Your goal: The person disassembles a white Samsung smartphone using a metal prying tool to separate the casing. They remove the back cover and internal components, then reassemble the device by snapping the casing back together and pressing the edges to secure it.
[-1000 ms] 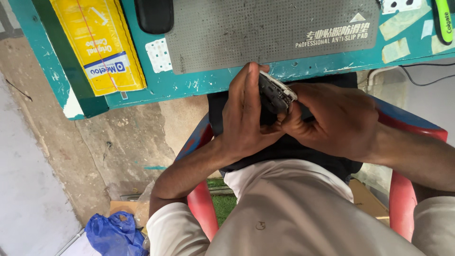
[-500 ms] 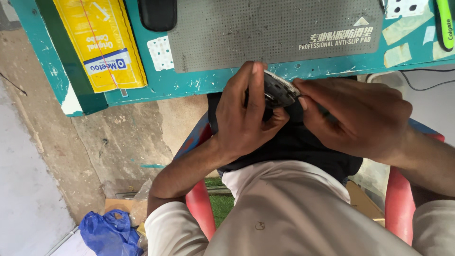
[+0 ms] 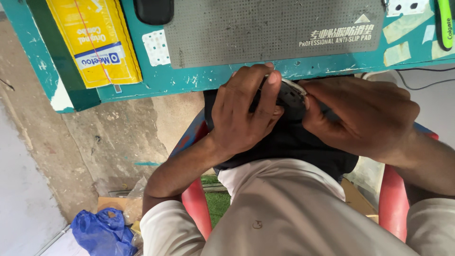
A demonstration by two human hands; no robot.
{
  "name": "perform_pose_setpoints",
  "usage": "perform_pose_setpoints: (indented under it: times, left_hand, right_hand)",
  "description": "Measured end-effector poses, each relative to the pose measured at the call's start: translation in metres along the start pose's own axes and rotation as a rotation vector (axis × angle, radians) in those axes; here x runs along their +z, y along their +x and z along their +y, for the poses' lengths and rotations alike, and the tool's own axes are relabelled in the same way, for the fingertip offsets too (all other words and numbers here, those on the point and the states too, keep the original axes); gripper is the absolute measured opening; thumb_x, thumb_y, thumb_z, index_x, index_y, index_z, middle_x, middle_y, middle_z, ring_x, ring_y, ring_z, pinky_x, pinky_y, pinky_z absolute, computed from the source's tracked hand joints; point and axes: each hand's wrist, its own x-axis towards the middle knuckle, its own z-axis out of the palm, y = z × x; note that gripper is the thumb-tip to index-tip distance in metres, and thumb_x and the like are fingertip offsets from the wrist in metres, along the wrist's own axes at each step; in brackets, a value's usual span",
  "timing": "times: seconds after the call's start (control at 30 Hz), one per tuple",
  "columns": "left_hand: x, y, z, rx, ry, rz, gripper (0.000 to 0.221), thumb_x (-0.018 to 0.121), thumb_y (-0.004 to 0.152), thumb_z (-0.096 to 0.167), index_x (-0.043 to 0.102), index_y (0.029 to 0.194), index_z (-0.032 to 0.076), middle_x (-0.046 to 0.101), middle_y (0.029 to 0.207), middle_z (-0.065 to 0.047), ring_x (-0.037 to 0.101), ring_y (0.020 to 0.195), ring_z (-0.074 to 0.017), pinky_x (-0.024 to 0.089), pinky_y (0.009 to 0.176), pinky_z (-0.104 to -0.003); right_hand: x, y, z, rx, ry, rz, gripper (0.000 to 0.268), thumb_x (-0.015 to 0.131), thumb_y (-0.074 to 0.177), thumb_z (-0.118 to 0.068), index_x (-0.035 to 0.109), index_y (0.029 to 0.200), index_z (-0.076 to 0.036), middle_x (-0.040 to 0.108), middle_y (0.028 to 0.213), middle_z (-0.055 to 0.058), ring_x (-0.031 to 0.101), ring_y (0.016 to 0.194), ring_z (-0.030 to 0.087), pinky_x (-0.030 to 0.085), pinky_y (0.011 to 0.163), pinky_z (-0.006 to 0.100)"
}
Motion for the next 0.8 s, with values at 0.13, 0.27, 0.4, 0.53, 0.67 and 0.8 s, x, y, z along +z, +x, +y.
perform_pose_setpoints:
  times: [0.13,0.27,0.4,0.53,0.67,0.8]
  left_hand:
    - [-0.003,-0.003,0.000,0.017,0.052,-0.027,0.053,0.056,0.112,0.014,0.034,0.161,0.006,0.054,0.143,-0.016,0.062,0.125,-0.0322,0.056,0.096,-0.043]
    - [-0.002,-0.001,0.000,0.019,0.079,-0.015,0.053,0.055,0.109,0.013,0.036,0.159,0.005,0.055,0.141,-0.016,0.063,0.122,-0.0318,0.057,0.096,-0.044]
    - [-0.003,-0.001,-0.002,0.012,0.058,-0.009,0.056,0.060,0.107,0.011,0.037,0.158,0.005,0.056,0.139,-0.015,0.064,0.122,-0.0294,0.055,0.087,-0.039]
    - [0.000,-0.002,0.000,-0.020,0.003,-0.009,0.062,0.063,0.105,0.011,0.034,0.159,0.005,0.052,0.143,-0.014,0.064,0.123,-0.0263,0.054,0.086,-0.035]
    - [0.003,-0.002,-0.001,-0.055,-0.113,-0.018,0.070,0.064,0.102,0.011,0.029,0.163,0.002,0.046,0.145,-0.016,0.062,0.125,-0.0277,0.058,0.095,-0.036]
    - [0.004,0.002,0.000,-0.107,-0.243,-0.031,0.077,0.073,0.099,0.013,0.028,0.160,0.000,0.044,0.150,-0.021,0.062,0.124,-0.0317,0.061,0.100,-0.038]
  right_hand:
    - [0.002,-0.003,0.007,-0.053,0.024,0.018,0.010,0.079,0.088,0.000,0.073,0.093,0.006,0.072,0.078,0.014,0.072,0.066,0.026,0.056,0.056,0.034]
    - [0.005,-0.009,0.013,-0.064,0.052,0.012,0.007,0.077,0.094,-0.001,0.073,0.093,0.005,0.071,0.080,0.013,0.071,0.068,0.025,0.057,0.057,0.033]
    - [0.007,-0.012,0.014,-0.034,0.023,0.001,0.008,0.077,0.096,-0.003,0.073,0.093,0.003,0.070,0.079,0.012,0.071,0.067,0.024,0.056,0.058,0.033]
    - [0.008,-0.014,0.015,-0.006,0.035,-0.003,0.011,0.077,0.099,-0.007,0.074,0.093,0.002,0.070,0.078,0.010,0.069,0.066,0.022,0.053,0.058,0.032]
    - [0.007,-0.012,0.018,0.036,0.075,-0.037,0.010,0.079,0.093,-0.005,0.075,0.090,0.003,0.065,0.068,0.013,0.063,0.056,0.024,0.048,0.051,0.034]
    - [0.008,-0.004,0.020,-0.015,0.179,0.005,0.010,0.078,0.092,0.000,0.073,0.096,0.007,0.068,0.072,0.015,0.066,0.059,0.025,0.049,0.050,0.032]
